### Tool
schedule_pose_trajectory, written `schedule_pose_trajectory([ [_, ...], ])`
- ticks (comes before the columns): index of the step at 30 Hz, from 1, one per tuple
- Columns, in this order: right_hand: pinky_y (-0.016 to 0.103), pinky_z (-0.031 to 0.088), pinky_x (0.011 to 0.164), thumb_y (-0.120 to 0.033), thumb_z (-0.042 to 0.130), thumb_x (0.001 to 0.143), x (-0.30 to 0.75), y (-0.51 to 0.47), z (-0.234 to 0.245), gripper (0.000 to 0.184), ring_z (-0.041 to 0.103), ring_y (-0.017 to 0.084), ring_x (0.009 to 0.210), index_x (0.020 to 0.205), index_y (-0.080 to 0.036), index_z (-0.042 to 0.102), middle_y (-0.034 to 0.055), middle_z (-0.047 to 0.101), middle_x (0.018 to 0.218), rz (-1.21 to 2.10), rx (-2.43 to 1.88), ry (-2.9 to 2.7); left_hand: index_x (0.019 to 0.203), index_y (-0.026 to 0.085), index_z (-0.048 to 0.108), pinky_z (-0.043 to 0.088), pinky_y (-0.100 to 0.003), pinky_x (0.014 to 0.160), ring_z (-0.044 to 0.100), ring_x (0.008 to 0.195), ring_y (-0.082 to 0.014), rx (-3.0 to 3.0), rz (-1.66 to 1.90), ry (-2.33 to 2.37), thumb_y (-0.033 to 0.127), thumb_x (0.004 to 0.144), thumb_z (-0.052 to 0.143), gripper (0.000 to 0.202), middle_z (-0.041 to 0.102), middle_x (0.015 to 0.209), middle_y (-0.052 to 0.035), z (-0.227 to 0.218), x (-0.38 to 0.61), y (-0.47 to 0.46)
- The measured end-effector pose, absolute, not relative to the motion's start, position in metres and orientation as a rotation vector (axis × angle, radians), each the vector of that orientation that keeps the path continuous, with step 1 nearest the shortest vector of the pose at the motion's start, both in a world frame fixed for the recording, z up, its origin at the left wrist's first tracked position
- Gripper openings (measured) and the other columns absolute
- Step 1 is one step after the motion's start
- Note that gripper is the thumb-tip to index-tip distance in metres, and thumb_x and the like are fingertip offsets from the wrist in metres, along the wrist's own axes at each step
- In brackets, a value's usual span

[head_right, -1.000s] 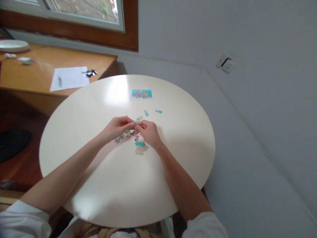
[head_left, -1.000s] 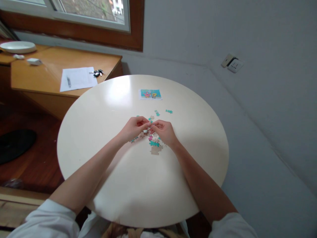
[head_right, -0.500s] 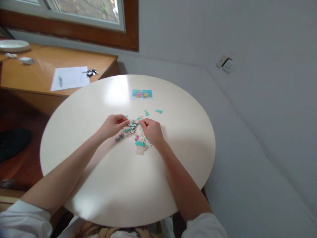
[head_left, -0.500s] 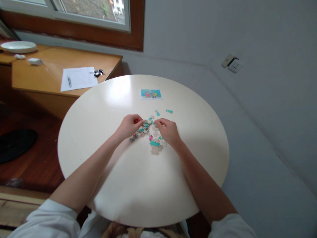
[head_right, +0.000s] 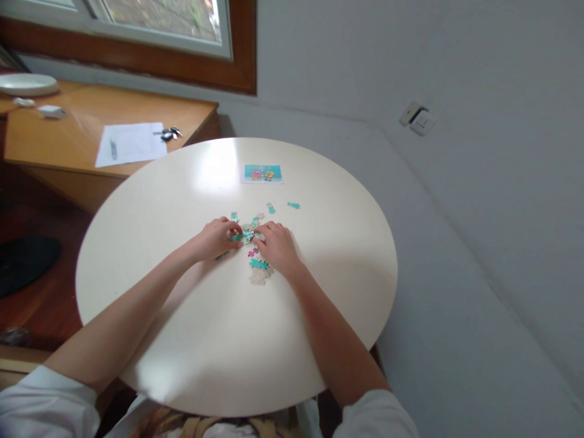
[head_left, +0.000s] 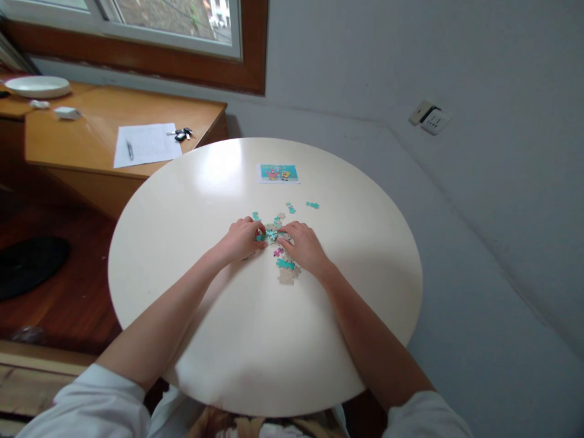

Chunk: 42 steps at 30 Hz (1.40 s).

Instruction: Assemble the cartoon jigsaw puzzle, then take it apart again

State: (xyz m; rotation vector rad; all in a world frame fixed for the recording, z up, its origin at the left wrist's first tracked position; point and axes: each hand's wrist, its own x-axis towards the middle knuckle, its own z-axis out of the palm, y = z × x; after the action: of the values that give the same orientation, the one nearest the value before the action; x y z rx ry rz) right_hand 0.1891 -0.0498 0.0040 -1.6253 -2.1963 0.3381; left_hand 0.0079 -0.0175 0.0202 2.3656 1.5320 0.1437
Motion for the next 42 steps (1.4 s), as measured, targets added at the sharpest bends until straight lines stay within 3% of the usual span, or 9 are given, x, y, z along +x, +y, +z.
schedule_pose_trajectory([
  [5,0.036,0.043,0.087,-0.014,0.055,0.082,0.192,-0.045,-0.002,0.017,0.057,0.021,0.092,0.093,-0.019,0.066,0.0079,0.065,0.095,0.390,-1.519,-2.122,0.095,0.019,0.067,0.046,-0.029,0.073,0.061,0.077,-0.0199,2.323,0.205,1.482,0.024,0.077,0.055,0.022,0.063,0.091,-0.0072,0.023,0.008,-0.018],
  [11,0.035,0.045,0.085,-0.003,0.049,0.076,0.191,-0.044,-0.003,0.026,0.058,0.020,0.087,0.091,-0.019,0.065,0.0066,0.064,0.087,0.424,-1.383,-2.002,0.087,0.018,0.063,0.044,-0.027,0.067,0.059,0.073,-0.0191,2.351,0.239,1.432,0.020,0.076,0.052,0.016,0.064,0.085,-0.0066,0.024,0.008,-0.020],
  [16,0.033,0.048,0.082,-0.010,0.052,0.076,0.191,-0.044,0.000,0.022,0.060,0.017,0.081,0.092,-0.019,0.064,0.0052,0.065,0.087,0.516,-1.290,-1.795,0.086,0.017,0.062,0.043,-0.027,0.065,0.060,0.073,-0.0203,2.347,0.270,1.436,0.013,0.075,0.049,0.018,0.066,0.082,-0.0069,0.027,0.008,-0.021],
  [23,0.029,0.053,0.069,-0.022,0.055,0.075,0.192,-0.038,-0.007,0.020,0.061,0.015,0.077,0.094,-0.020,0.063,0.0023,0.063,0.083,0.806,-1.244,-1.462,0.092,0.016,0.064,0.044,-0.028,0.069,0.062,0.075,-0.0210,2.271,0.417,1.477,0.019,0.079,0.048,0.020,0.068,0.084,-0.0077,0.027,0.005,-0.018],
  [25,0.030,0.054,0.073,-0.023,0.053,0.077,0.192,-0.036,-0.009,0.018,0.062,0.015,0.078,0.093,-0.020,0.062,0.0030,0.064,0.084,0.825,-1.228,-1.436,0.094,0.017,0.065,0.044,-0.029,0.070,0.062,0.075,-0.0209,2.251,0.470,1.486,0.022,0.081,0.047,0.022,0.069,0.082,-0.0071,0.025,0.004,-0.017],
  [29,0.033,0.049,0.086,-0.021,0.051,0.080,0.199,-0.039,0.002,0.014,0.062,0.016,0.084,0.087,-0.020,0.063,0.0047,0.066,0.090,0.668,-1.251,-1.612,0.096,0.018,0.066,0.044,-0.028,0.068,0.062,0.070,-0.0197,2.246,0.502,1.517,0.019,0.080,0.045,0.026,0.068,0.075,-0.0052,0.025,0.002,-0.016],
  [32,0.033,0.048,0.083,-0.023,0.061,0.076,0.209,-0.045,0.019,0.008,0.060,0.017,0.083,0.083,-0.020,0.064,0.0036,0.064,0.088,0.683,-1.282,-1.953,0.095,0.019,0.066,0.042,-0.026,0.063,0.059,0.062,-0.0179,2.228,0.508,1.512,0.021,0.081,0.045,0.025,0.066,0.067,-0.0030,0.030,0.001,-0.016],
  [37,0.039,0.041,0.094,-0.028,0.083,0.056,0.219,-0.058,0.036,0.053,0.053,0.024,0.105,0.105,-0.024,0.063,0.0060,0.058,0.108,0.865,-1.186,-2.509,0.092,0.018,0.066,0.036,-0.025,0.056,0.053,0.051,-0.0165,2.177,0.482,1.498,0.030,0.082,0.047,0.024,0.057,0.051,0.0013,0.040,-0.001,-0.020],
  [42,0.034,0.043,0.089,-0.018,0.078,0.064,0.215,-0.057,0.030,0.032,0.055,0.021,0.098,0.094,-0.022,0.067,0.0053,0.058,0.100,0.892,-1.205,-2.549,0.088,0.018,0.066,0.033,-0.025,0.055,0.049,0.050,-0.0161,2.189,0.508,1.490,0.037,0.081,0.052,0.024,0.050,0.049,0.0025,0.041,-0.001,-0.021],
])
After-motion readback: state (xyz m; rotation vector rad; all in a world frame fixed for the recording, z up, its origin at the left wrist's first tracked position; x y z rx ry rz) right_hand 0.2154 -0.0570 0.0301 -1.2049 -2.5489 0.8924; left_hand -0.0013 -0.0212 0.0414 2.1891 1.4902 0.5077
